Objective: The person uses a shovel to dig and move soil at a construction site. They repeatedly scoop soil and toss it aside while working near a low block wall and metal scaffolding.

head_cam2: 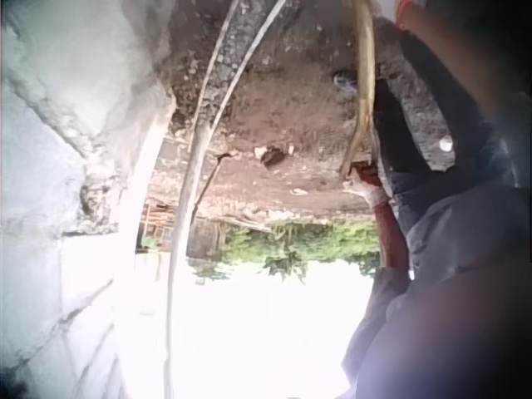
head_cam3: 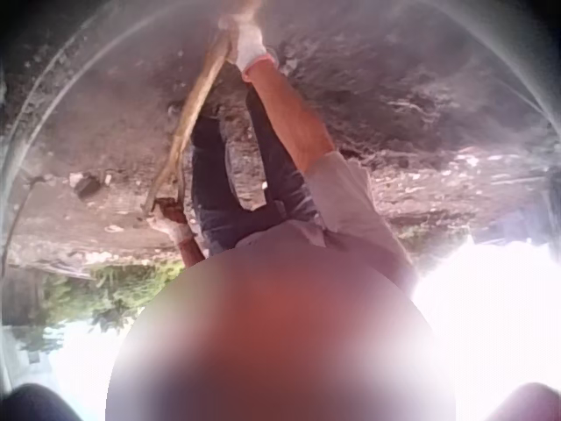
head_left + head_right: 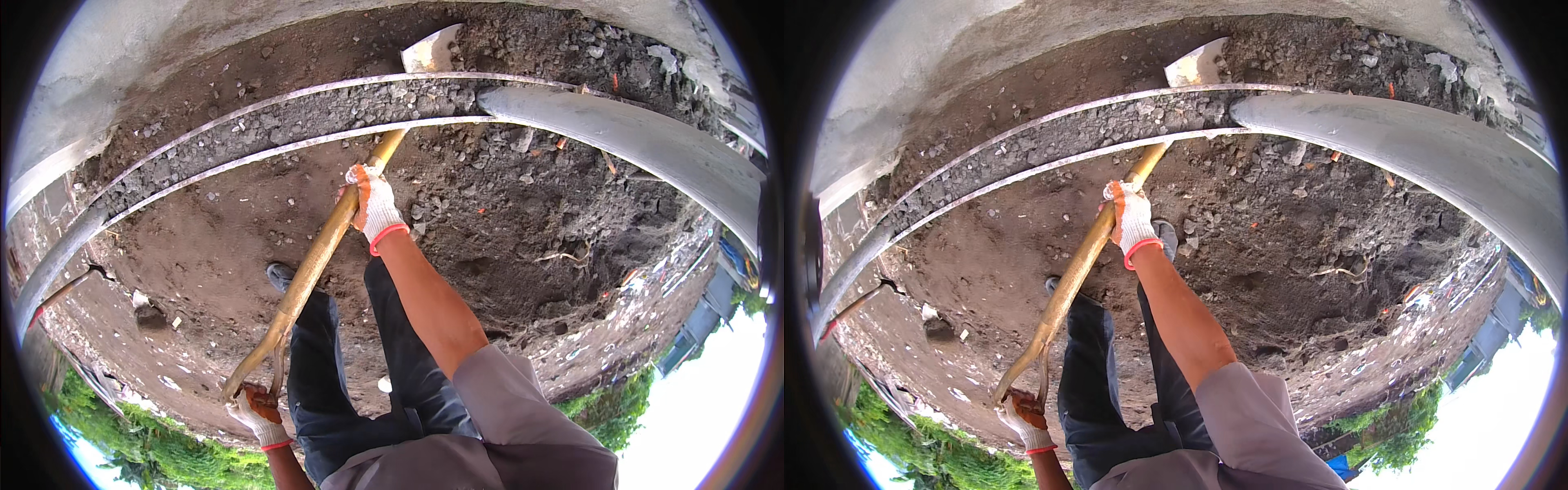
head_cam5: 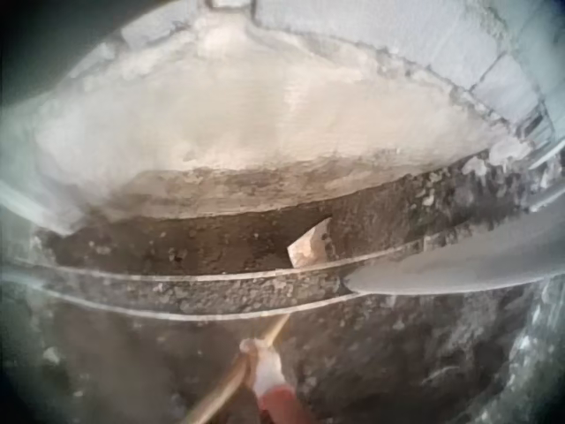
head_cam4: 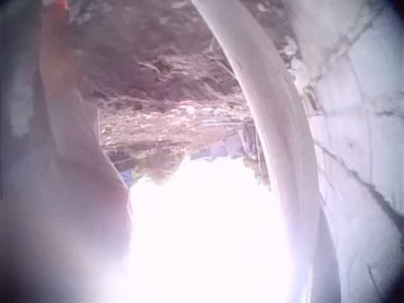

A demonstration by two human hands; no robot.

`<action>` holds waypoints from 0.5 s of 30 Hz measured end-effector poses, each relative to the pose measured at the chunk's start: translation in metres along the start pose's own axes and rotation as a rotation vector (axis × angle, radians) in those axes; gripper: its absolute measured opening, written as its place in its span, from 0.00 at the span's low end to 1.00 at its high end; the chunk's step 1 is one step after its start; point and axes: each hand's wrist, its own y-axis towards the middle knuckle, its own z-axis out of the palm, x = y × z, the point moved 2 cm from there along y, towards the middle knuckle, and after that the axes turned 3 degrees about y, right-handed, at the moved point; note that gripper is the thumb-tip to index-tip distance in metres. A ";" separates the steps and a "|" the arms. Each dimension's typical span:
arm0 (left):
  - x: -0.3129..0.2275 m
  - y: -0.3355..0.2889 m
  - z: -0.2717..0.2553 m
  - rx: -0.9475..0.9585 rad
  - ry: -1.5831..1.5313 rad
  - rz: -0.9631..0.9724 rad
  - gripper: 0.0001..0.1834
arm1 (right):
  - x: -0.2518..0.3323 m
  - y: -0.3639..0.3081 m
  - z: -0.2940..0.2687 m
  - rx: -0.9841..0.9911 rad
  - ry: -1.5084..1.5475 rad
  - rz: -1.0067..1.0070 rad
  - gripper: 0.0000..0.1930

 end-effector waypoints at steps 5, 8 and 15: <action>-0.003 0.000 0.021 0.279 0.097 0.068 0.17 | 0.060 -0.007 -0.055 -0.099 0.047 -0.113 0.12; -0.009 -0.010 0.017 0.327 0.227 0.150 0.19 | 0.059 -0.025 -0.082 -0.226 0.049 -0.127 0.13; -0.022 -0.018 -0.016 0.514 0.419 0.157 0.21 | 0.063 -0.139 -0.165 -0.130 0.237 -0.329 0.12</action>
